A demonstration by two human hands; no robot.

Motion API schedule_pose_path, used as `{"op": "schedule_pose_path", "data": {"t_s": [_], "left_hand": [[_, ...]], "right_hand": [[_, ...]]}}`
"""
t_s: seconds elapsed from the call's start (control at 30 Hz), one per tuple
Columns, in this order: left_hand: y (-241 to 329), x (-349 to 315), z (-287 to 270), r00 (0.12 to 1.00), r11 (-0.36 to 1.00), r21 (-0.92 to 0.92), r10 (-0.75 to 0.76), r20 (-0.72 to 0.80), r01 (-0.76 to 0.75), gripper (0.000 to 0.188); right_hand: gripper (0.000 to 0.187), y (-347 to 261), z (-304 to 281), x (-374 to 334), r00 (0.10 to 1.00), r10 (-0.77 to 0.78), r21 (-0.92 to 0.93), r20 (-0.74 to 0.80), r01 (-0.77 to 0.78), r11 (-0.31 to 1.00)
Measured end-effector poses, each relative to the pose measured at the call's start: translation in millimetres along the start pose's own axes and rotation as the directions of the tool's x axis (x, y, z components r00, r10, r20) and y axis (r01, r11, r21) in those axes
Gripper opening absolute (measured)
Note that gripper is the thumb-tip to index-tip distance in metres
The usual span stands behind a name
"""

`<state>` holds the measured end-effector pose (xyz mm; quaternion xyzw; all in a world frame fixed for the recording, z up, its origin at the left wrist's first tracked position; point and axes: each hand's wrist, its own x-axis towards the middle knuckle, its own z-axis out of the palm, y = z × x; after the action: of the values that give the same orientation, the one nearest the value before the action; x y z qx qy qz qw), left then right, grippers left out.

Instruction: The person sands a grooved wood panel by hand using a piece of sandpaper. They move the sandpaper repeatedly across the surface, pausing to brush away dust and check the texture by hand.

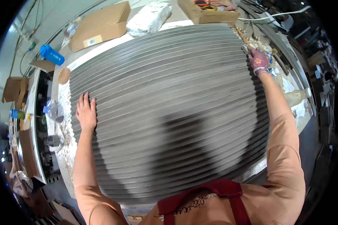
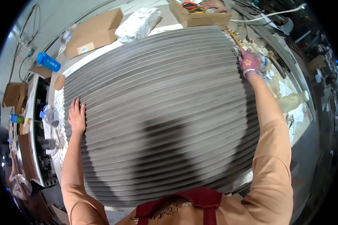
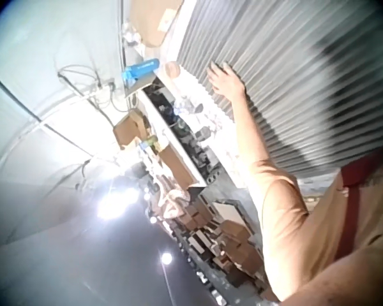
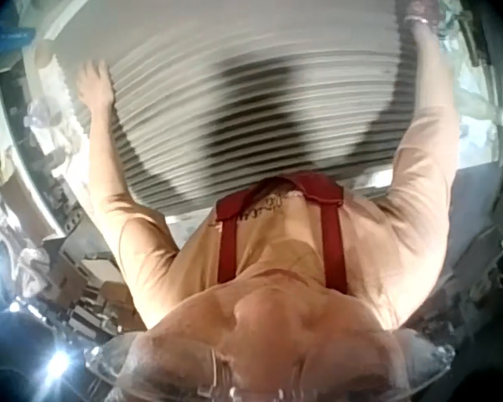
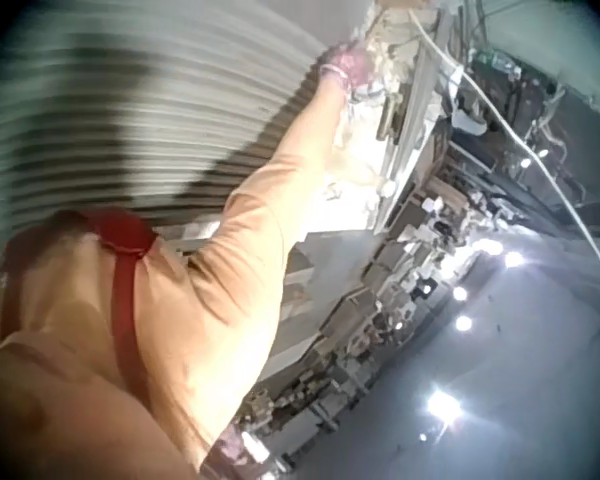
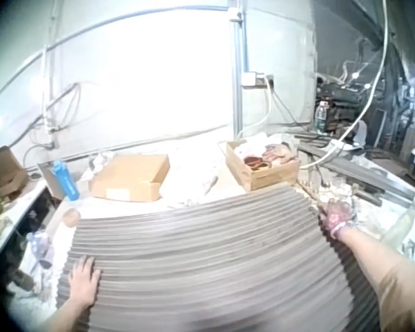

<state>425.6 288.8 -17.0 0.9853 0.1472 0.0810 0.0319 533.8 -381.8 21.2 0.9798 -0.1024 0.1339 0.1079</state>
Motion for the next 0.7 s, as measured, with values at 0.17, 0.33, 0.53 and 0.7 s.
{"op": "schedule_pose_path", "data": {"t_s": [0.17, 0.33, 0.53, 0.7], "left_hand": [[-16, -5, -5, 0.999, 0.999, 0.024, -0.044, 0.0, 0.044, 0.051], [-14, -2, 0, 1.0, 1.0, -0.014, -0.015, 0.004, 0.015, 0.051], [-13, -3, 0, 0.999, 1.0, 0.008, -0.003, -0.035, 0.004, 0.05], [-13, -2, 6, 0.999, 0.999, 0.03, -0.026, -0.047, 0.028, 0.05]], "right_hand": [[0.036, -108, -13, -42, 0.812, -0.55, 0.17, -0.196, 0.58, 0.797], [0.033, -10, -5, 4, 0.998, -0.06, 0.108, 0.034, 0.056, 0.993], [0.032, -6, 1, -3, 0.925, -0.364, 0.186, -0.106, 0.378, 0.907], [0.024, -1, -10, 12, 0.996, -0.082, 0.244, 0.025, 0.073, 0.967]]}}
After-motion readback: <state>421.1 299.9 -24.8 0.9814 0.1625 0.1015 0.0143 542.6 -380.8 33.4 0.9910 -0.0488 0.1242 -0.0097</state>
